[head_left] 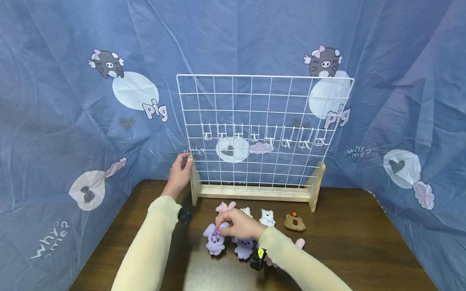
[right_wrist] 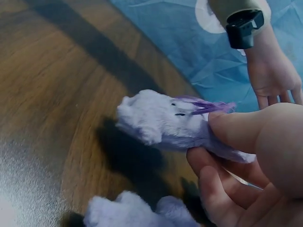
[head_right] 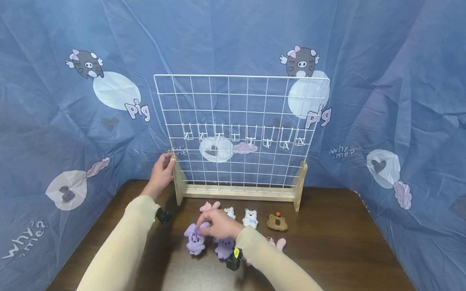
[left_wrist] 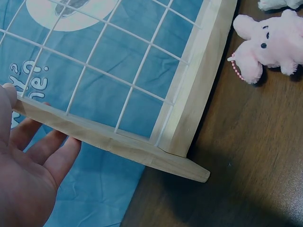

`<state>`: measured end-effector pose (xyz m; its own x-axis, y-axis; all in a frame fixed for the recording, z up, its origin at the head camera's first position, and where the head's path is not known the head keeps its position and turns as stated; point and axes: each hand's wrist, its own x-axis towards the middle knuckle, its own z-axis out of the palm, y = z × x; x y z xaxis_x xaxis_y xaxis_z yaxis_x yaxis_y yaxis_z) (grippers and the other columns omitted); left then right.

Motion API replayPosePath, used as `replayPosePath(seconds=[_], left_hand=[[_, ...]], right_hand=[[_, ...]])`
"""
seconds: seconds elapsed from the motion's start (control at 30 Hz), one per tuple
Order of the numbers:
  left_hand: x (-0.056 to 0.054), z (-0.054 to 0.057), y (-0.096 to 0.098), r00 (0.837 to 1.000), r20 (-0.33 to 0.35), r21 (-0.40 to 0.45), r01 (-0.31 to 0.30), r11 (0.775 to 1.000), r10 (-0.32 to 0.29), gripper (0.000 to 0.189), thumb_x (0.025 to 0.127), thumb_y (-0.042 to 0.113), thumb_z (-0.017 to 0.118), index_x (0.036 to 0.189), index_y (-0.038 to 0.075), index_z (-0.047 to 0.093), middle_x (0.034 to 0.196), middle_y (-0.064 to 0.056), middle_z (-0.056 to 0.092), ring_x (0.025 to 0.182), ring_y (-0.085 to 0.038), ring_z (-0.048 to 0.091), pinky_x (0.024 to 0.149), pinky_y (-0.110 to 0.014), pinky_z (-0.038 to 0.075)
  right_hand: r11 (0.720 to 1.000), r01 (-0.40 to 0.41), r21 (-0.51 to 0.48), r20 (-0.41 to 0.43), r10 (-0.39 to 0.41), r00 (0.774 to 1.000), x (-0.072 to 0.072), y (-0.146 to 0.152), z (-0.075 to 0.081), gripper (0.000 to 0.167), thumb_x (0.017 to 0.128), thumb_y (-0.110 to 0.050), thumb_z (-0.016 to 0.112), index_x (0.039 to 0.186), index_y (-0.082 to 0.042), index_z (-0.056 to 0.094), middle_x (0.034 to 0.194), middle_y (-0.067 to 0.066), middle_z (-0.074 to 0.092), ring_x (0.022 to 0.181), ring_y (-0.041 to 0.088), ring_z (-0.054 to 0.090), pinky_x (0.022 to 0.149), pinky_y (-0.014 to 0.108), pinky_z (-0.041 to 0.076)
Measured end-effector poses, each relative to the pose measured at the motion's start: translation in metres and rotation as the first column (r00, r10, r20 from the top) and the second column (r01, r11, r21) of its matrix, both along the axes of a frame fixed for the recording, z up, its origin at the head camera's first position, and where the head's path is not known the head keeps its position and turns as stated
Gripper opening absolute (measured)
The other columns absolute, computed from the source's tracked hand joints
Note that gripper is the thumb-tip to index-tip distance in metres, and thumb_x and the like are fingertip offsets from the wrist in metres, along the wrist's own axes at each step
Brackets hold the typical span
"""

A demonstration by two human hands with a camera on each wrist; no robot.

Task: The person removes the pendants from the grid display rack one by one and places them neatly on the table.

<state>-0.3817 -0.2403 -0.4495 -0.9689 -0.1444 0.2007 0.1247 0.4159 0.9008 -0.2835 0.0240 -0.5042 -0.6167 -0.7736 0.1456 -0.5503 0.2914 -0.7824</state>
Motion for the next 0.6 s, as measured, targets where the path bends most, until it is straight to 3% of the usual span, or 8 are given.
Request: replayPosePath(seconds=[0.2, 0.33, 0.6], left_hand=[[-0.0009, 0.0007, 0.0005, 1.000, 0.022, 0.009, 0.006, 1.000, -0.006, 0.040, 0.113, 0.027, 0.050, 0.150, 0.011, 0.049, 0.146, -0.025, 0.059, 0.138, -0.040, 0.054, 0.109, -0.057, 0.047], [-0.0007, 0.0010, 0.0009, 1.000, 0.027, 0.025, 0.009, 1.000, -0.010, 0.040, 0.113, 0.027, 0.050, 0.150, 0.011, 0.049, 0.146, -0.025, 0.059, 0.138, -0.040, 0.054, 0.108, -0.057, 0.048], [-0.0012, -0.0008, 0.0003, 1.000, 0.008, 0.027, 0.003, 1.000, -0.003, 0.039, 0.113, 0.025, 0.051, 0.148, 0.010, 0.050, 0.145, -0.025, 0.060, 0.137, -0.040, 0.055, 0.106, -0.057, 0.048]], right_hand=[[0.994, 0.026, 0.108, -0.059, -0.020, 0.998, -0.0002, -0.0005, -0.0037, 0.006, 0.092, -0.008, 0.078, 0.097, -0.010, 0.077, 0.099, -0.001, 0.074, 0.075, -0.002, 0.051, 0.079, 0.021, 0.047], [0.985, 0.050, 0.168, -0.096, -0.034, 0.995, 0.0000, -0.0007, -0.0045, 0.007, 0.092, -0.010, 0.078, 0.097, -0.012, 0.077, 0.099, -0.004, 0.074, 0.081, -0.001, 0.055, 0.081, 0.021, 0.048], [0.971, 0.050, 0.235, -0.136, -0.018, 0.991, 0.0016, -0.0004, -0.0017, 0.009, 0.091, -0.008, 0.078, 0.099, -0.013, 0.078, 0.097, -0.007, 0.074, 0.084, 0.003, 0.058, 0.080, 0.021, 0.048]])
